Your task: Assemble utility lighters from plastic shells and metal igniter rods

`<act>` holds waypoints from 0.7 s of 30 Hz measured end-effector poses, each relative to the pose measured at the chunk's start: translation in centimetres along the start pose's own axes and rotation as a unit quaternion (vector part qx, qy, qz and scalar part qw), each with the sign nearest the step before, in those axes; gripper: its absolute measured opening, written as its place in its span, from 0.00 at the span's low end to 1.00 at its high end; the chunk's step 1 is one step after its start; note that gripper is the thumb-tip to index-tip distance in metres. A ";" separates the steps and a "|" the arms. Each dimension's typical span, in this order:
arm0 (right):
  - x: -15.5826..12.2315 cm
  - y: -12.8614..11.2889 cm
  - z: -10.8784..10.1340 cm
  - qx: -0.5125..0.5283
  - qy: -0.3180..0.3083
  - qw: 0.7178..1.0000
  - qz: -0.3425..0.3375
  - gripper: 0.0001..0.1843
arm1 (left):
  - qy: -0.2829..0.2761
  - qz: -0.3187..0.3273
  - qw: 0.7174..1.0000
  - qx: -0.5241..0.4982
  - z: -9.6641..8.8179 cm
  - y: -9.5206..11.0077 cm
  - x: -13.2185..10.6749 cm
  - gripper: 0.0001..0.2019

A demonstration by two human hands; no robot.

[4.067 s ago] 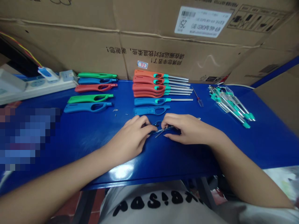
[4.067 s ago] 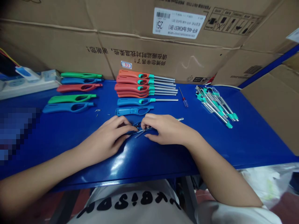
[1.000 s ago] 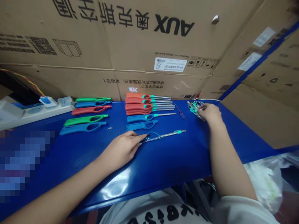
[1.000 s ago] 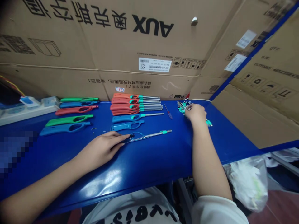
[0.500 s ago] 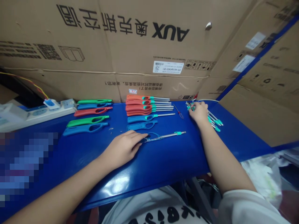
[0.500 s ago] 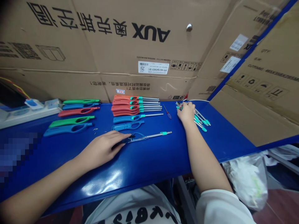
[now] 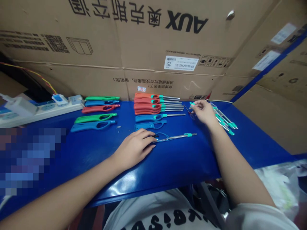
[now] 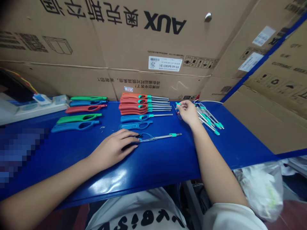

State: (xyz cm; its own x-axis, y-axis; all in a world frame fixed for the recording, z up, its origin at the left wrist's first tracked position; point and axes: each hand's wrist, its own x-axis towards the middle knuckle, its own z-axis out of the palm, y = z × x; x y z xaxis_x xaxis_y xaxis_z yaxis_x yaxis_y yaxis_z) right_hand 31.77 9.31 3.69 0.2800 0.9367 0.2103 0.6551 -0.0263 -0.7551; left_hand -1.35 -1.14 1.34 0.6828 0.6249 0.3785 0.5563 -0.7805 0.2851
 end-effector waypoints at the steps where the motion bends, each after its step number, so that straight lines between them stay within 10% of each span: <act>1: -0.4 -0.5 0.4 0.027 -0.043 0.999 0.010 0.04 | 0.008 -0.002 1.000 -0.005 0.1 -0.1 0.0 0.08; 14: -5.0 -2.7 2.2 -0.115 -0.313 0.919 -0.210 0.13 | 0.029 -0.013 0.995 -0.097 -0.2 0.2 0.2 0.06; 21: -5.2 -3.4 0.4 -0.226 -0.308 0.898 -0.217 0.19 | 0.007 -0.039 0.993 -0.107 0.0 0.1 0.3 0.07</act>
State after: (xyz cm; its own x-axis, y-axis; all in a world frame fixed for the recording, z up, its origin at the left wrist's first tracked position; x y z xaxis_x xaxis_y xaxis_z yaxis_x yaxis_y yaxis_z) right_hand 27.85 4.69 4.92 -0.4206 0.9049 -0.0646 0.8660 0.3792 -0.3260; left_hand -1.11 -1.02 1.46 0.6339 0.6842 0.3607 0.4924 -0.7166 0.4939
